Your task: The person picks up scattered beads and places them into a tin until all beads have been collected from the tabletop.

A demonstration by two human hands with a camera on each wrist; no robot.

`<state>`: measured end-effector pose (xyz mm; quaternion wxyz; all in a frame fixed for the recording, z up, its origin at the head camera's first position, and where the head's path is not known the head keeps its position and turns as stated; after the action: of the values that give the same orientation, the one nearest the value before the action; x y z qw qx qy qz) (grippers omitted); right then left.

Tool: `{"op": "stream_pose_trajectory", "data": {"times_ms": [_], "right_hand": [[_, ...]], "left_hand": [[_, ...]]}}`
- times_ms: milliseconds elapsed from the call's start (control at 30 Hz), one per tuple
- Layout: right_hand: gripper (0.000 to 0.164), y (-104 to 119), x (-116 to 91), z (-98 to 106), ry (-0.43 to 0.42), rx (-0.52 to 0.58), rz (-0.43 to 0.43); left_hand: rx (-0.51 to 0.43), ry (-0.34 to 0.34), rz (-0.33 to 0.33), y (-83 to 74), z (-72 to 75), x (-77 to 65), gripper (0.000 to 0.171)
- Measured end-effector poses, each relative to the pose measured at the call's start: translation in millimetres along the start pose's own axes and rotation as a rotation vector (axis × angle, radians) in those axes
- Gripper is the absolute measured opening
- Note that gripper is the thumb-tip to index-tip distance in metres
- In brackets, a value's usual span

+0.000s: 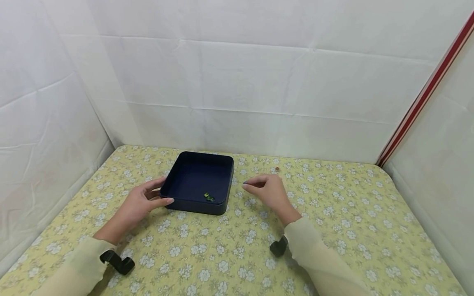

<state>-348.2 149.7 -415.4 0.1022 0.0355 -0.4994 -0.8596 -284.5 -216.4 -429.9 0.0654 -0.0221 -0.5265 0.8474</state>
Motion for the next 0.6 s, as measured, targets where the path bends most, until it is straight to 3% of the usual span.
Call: {"op": "stream_pose_trajectory", "data": {"times_ms": [267,600], "right_hand": [[0.023,11.6,3.2,-5.5,-0.016,0.010,0.071],[0.023,24.7,5.8,-17.4,0.030,0.085,0.070]], "left_hand": [[-0.010,0.004,-0.006,0.5,-0.1,-0.2,0.086],[-0.002,0.003,-0.008,0.4,-0.2,-0.2,0.086]]}}
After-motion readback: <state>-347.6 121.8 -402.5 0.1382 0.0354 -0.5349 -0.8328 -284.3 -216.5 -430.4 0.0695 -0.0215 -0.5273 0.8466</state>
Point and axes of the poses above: each hand's wrist, its own x-axis towards the middle knuckle, its own z-axis out of the back of the hand, y = z × x, the point moved 7 cm from there along x, towards the middle knuckle, and after that the axes turned 2 degrees about -z, right-handed, at the moved point
